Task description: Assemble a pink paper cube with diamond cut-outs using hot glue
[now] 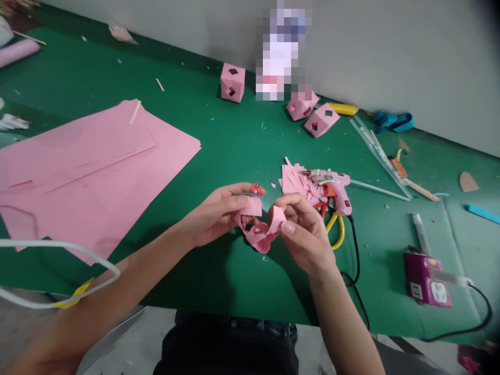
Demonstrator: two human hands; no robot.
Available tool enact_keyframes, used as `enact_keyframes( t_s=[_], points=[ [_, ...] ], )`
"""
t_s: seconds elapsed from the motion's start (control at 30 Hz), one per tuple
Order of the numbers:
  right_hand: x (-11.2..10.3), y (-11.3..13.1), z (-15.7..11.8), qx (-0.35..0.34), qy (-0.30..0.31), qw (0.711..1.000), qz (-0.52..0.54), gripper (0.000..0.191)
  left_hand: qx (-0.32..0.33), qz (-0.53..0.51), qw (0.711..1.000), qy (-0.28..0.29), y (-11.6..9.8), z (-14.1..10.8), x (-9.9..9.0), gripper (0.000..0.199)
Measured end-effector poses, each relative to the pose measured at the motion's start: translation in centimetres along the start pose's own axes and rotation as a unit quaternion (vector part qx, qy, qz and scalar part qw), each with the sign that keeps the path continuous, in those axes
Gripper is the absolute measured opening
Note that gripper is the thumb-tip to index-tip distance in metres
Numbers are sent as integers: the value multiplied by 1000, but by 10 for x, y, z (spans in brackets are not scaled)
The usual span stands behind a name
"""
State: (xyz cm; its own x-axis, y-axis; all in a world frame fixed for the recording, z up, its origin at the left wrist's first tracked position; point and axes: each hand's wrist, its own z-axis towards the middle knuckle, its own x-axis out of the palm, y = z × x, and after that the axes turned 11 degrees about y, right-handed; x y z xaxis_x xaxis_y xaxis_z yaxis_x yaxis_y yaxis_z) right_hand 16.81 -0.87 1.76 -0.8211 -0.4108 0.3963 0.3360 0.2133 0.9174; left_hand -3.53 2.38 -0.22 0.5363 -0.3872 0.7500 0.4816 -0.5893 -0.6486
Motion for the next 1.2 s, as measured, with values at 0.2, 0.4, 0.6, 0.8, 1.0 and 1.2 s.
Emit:
enact_keyframes(
  t_s=[0.2, 0.4, 0.6, 0.8, 1.0, 1.2],
  points=[
    [-1, 2, 5, 10, -76, 995, 55, 36, 28, -36, 999, 4, 3, 2, -1, 36],
    [-4, 1, 4, 36, -89, 992, 78, 36, 43, -31, 999, -5, 0, 3, 0, 37],
    [-5, -1, 4, 10, -86, 992, 97, 25, 35, -27, 999, -13, 0, 2, -1, 38],
    [-3, -1, 6, 10, -74, 991, 108, 25, 46, -29, 999, -3, -1, 3, 2, 36],
    [-3, -2, 3, 6, -39, 999, 36, 23, 93, 48, 993, -49, -2, 2, 6, 27],
    [-2, -3, 2, -42, -13, 999, -16, 12, 111, 97, 987, -64, -3, -1, 6, 28]
  ],
)
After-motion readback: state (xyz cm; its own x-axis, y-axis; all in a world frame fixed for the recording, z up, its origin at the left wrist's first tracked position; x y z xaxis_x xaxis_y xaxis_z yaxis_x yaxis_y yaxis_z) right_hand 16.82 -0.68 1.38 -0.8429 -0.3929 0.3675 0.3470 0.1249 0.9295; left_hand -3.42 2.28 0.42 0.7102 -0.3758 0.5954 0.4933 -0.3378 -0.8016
